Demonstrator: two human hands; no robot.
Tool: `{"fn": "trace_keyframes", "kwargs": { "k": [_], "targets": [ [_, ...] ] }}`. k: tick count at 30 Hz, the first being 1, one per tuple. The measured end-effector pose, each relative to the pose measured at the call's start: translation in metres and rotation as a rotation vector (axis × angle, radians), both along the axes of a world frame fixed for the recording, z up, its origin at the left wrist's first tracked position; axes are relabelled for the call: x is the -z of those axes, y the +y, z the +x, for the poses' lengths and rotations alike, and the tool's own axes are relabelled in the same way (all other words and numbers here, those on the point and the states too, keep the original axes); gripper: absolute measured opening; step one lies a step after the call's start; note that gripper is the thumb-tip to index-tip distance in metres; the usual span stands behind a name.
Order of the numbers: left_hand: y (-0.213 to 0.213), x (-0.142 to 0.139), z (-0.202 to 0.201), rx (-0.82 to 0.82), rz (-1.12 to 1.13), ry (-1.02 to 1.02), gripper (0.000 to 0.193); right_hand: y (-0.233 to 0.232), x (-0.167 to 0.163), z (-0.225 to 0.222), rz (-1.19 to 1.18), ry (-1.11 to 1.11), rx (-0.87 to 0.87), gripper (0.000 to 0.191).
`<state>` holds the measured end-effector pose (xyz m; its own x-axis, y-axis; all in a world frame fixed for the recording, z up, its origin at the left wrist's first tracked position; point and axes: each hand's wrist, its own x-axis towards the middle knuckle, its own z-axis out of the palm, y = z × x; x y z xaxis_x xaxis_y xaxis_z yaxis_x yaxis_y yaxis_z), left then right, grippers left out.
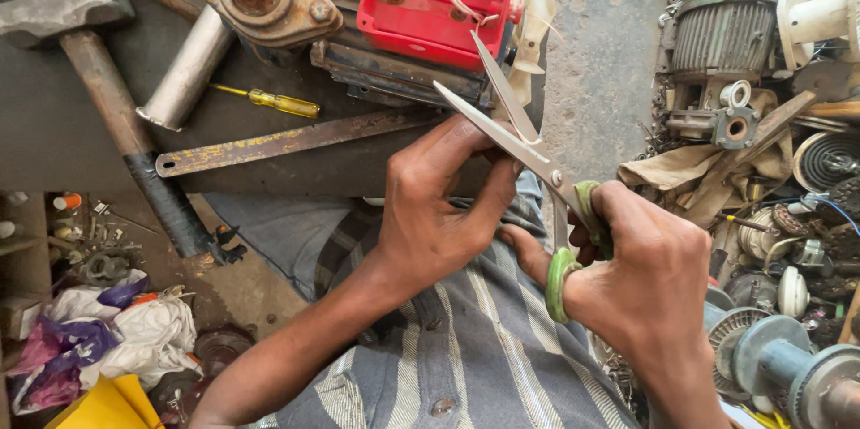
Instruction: The person uses a pair of scissors to strip the insulation from a white wire and then cuts the wire to length. The work is performed at a cluttered workbench in a workshop environment.
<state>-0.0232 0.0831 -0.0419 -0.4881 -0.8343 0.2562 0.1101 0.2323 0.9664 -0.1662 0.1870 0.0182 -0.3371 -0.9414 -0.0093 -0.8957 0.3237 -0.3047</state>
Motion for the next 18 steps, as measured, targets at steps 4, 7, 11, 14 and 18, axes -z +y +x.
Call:
{"fn": "trace_keyframes", "kwargs": {
  "k": [4,7,11,14,18],
  "targets": [
    [-0.0002,0.0001,-0.0002,-0.003,-0.021,-0.012,0.021,0.0007,0.0033,-0.0025,-0.015,0.004,-0.015,0.058],
    [-0.0007,0.0004,-0.0005,-0.001,-0.006,-0.005,0.020,0.0017,0.0043,-0.0034,-0.016,0.010,-0.005,0.059],
    [-0.0001,0.0019,-0.0016,0.014,0.018,0.032,0.018,0.0038,0.0024,-0.0032,-0.017,0.026,0.014,0.060],
    [0.0009,0.0034,-0.0014,0.017,0.027,0.041,0.018,0.0043,0.0011,-0.0013,-0.003,-0.010,0.022,0.058],
    [0.0018,0.0053,0.0002,0.035,0.088,0.048,0.021,0.0044,0.0000,0.0022,-0.011,-0.059,0.000,0.056]
  ]
}}
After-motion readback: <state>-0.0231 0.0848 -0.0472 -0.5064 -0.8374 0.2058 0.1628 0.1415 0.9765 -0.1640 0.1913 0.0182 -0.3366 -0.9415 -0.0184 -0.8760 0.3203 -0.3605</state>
